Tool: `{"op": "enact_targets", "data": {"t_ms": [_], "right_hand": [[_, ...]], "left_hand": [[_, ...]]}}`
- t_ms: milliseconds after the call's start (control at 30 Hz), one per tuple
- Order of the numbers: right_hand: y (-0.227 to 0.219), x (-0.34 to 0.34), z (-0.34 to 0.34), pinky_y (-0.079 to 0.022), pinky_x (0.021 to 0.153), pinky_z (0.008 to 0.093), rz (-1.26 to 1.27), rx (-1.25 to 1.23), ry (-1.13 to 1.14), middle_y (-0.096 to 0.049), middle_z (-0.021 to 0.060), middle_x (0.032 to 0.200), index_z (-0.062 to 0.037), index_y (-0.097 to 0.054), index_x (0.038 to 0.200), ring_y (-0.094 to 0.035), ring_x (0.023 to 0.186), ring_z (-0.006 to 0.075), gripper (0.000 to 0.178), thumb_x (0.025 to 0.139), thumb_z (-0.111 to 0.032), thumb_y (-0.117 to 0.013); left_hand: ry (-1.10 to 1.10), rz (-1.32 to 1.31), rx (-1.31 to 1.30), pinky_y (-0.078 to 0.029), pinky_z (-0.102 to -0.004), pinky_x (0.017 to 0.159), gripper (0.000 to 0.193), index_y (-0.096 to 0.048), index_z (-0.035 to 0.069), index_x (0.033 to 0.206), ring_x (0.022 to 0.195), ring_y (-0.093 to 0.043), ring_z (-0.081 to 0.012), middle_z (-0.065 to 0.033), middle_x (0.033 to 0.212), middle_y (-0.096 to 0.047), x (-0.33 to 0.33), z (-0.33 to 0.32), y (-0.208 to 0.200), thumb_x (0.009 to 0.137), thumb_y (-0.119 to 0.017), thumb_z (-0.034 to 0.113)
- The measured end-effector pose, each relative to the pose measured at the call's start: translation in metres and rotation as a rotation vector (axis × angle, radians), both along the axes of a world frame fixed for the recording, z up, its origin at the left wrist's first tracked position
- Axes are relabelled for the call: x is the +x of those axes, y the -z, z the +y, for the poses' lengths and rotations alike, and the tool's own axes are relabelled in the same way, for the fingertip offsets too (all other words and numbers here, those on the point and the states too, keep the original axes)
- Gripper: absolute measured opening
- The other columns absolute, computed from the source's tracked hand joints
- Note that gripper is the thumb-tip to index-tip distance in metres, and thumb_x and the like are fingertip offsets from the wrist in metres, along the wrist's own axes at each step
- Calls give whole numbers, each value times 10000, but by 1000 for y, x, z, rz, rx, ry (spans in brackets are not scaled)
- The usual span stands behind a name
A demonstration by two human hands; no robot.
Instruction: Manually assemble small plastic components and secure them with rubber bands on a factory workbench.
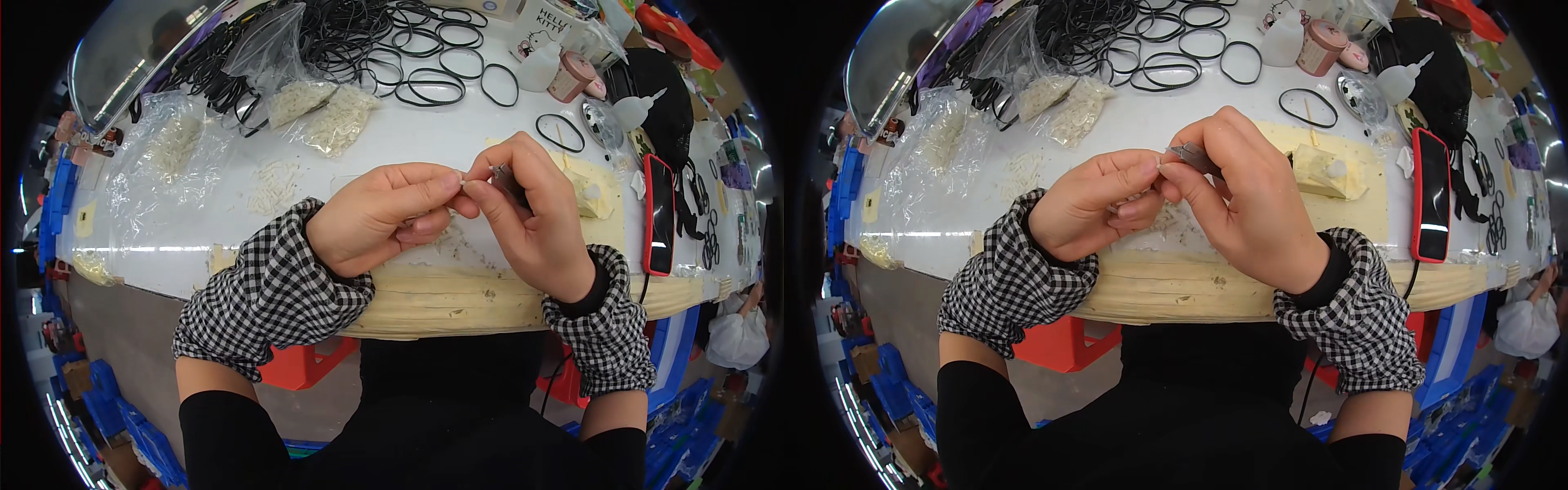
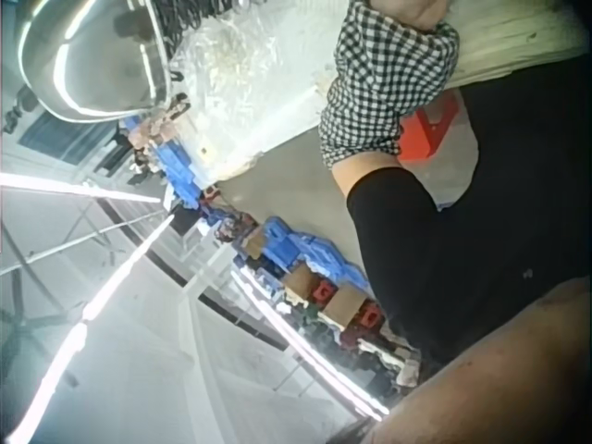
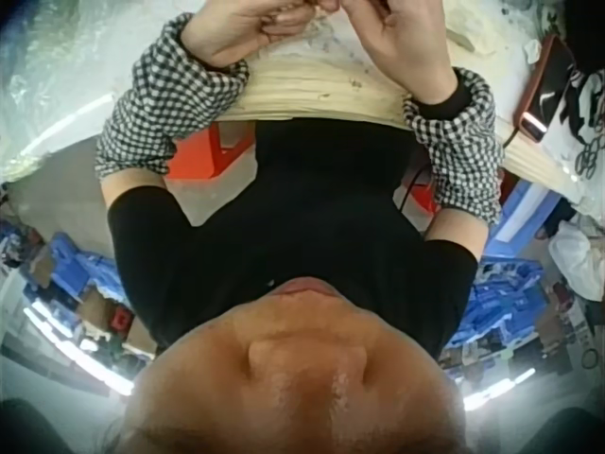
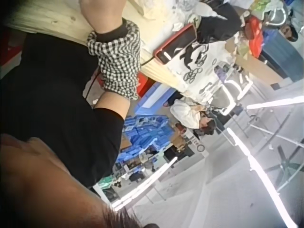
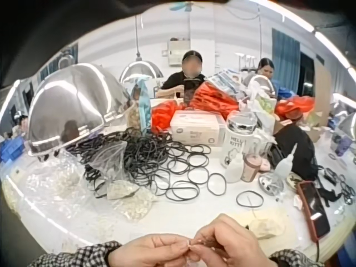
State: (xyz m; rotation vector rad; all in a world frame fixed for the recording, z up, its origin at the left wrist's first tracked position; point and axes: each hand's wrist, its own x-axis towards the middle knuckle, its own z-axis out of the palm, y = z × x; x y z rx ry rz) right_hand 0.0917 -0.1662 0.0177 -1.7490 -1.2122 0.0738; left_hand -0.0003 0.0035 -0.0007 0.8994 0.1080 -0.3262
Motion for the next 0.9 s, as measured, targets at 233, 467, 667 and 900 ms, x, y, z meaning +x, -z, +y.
{"op": "enact_targets", "data": {"t_ms": [233, 467, 667, 900], "right_hand": [[-3, -4, 1, -419, 481, 243, -68, 14, 46, -540, 55, 761, -21, -567, 864, -586, 641, 140, 115, 791, -30, -656], [4, -4, 3, -455, 500, 252, -175, 51, 43, -555, 66, 747, -14, -570, 829, -600, 636, 169, 137, 752, -22, -682], [5, -8, 5, -451, 505, 259, -150, 81, 33, -554, 69, 724, -13, -570, 827, -566, 583, 166, 142, 762, -54, -690], [1, -3, 0, -420, 490, 310, -142, -146, -5, -555, 66, 670, -38, -532, 802, -561, 573, 227, 306, 825, -307, -676]], "left_hand": [[-50, -40, 33, -296, -167, 547, 210, -538, 47, 900, 606, -344, -30, 39, 760, -496, -1, 1, 1, 974, -481, 235], [-149, -67, 231, -288, -166, 540, 185, -542, 64, 872, 610, -350, -29, 50, 728, -487, -2, -3, -2, 954, -529, 230], [-170, -30, 109, -292, -180, 524, 241, -589, 53, 850, 570, -349, -31, 62, 666, -461, 0, -3, 1, 936, -567, 277], [-126, -64, 68, -305, -178, 542, 233, -568, 51, 864, 593, -357, -33, 50, 714, -481, 0, -2, 0, 958, -528, 260]]}}
